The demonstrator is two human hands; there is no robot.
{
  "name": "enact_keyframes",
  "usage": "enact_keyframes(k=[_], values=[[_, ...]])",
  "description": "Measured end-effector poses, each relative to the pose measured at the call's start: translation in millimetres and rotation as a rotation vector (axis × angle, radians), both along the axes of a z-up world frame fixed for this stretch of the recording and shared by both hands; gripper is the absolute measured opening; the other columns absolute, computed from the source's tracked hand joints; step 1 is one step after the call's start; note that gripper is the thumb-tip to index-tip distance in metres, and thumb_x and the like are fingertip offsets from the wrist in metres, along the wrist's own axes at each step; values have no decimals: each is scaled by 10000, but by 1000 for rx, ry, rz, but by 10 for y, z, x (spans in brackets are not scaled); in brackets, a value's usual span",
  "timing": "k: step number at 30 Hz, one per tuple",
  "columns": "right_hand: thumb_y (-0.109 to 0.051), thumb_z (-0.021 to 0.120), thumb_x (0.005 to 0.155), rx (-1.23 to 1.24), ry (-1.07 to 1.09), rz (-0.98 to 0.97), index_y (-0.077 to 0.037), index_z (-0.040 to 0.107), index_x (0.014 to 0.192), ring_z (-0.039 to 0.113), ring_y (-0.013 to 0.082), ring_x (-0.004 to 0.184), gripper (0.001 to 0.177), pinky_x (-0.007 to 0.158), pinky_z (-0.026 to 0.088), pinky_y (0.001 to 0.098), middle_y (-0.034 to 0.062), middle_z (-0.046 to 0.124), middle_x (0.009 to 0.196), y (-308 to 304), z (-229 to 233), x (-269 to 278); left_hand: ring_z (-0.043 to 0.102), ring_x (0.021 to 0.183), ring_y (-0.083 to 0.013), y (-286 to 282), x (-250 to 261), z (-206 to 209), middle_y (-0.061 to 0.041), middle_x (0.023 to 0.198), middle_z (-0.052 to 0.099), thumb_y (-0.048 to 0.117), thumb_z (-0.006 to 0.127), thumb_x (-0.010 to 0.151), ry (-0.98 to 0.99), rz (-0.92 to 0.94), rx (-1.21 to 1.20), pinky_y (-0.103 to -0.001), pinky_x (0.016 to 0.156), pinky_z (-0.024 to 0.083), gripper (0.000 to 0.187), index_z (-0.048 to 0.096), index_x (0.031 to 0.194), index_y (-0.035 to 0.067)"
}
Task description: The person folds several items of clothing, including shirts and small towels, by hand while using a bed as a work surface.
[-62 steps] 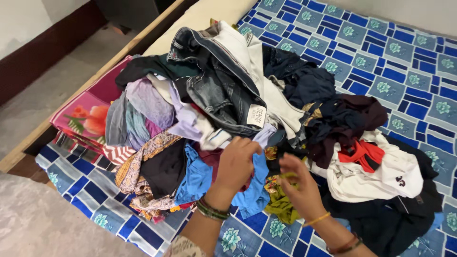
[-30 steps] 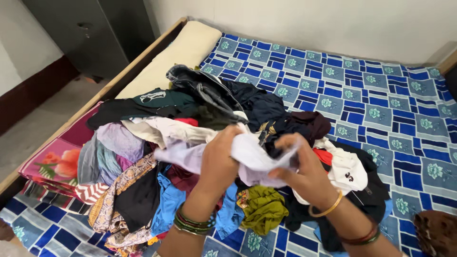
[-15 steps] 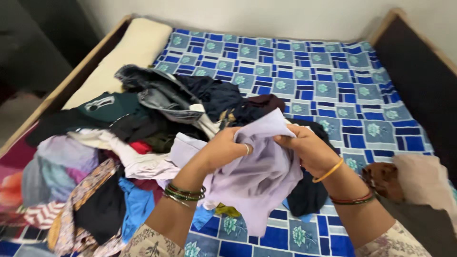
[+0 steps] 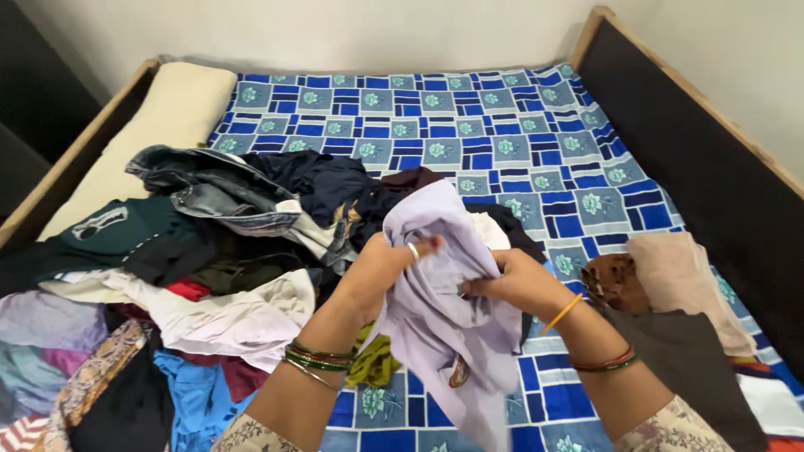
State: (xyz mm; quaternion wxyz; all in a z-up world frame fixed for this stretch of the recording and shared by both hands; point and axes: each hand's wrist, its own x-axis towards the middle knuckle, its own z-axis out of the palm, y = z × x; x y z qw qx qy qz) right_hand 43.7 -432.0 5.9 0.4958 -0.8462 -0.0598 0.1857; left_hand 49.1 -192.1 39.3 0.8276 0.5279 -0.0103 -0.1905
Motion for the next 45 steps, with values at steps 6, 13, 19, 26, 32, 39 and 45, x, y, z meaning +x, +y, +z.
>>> enact_keyframes(k=[6,13,19,26,32,39,45], values=[[-101,656,903,936,199,-182,4,634,1271,710,199,1039,383,902,568,365,99,732,1171,-310,-158,-34,727,889,-167,-271,-78,-406,-80,989,750,213,872,727,-273,-143,1122,-322,817,565,437,753,1117,56],[-99,751,921,618,138,41,31,677,1273,666,182,1014,383,883,526,358,99,733,1144,-539,-454,-97,736,880,-239,-597,-144,-720,-120,1018,764,108,682,844,272,-26,-181,-374,812,580,313,726,1126,-19],[-218,652,952,1007,499,-118,-14,649,1241,732,221,960,354,869,588,395,116,745,1096,-875,-580,-41,724,952,-219,-998,-417,-593,-95,1082,754,-37,765,746,114,74,49,-356,853,573,451,686,1189,4],[-222,612,986,1269,558,-238,-23,633,1171,730,232,847,272,825,604,411,110,732,993,-1165,-1109,200,685,1083,-175,-1307,-436,-1049,-54,1190,725,-119,604,728,-14,-30,328,-299,950,520,591,637,1298,34],[-124,657,1029,1081,360,-105,-40,596,1201,692,192,895,200,794,560,366,100,702,1057,-1150,-1272,178,736,966,-295,-1463,-413,-1070,-148,1073,729,-89,588,715,127,41,-447,-463,883,594,491,632,1201,-32],[-142,680,931,777,-325,-376,-15,615,1238,631,165,1040,339,919,520,319,63,674,1110,-1170,-950,-165,726,937,-320,-1502,-455,-1065,-167,1033,731,-47,622,765,178,-56,-477,-479,871,604,426,649,1188,-83],[-153,734,882,290,-529,-104,46,716,1038,610,159,998,253,871,487,280,58,635,1070,-1187,-428,-211,721,944,-284,-1507,-443,-803,-141,1065,743,-41,714,793,173,-66,-300,-463,831,592,408,646,1195,-29]])
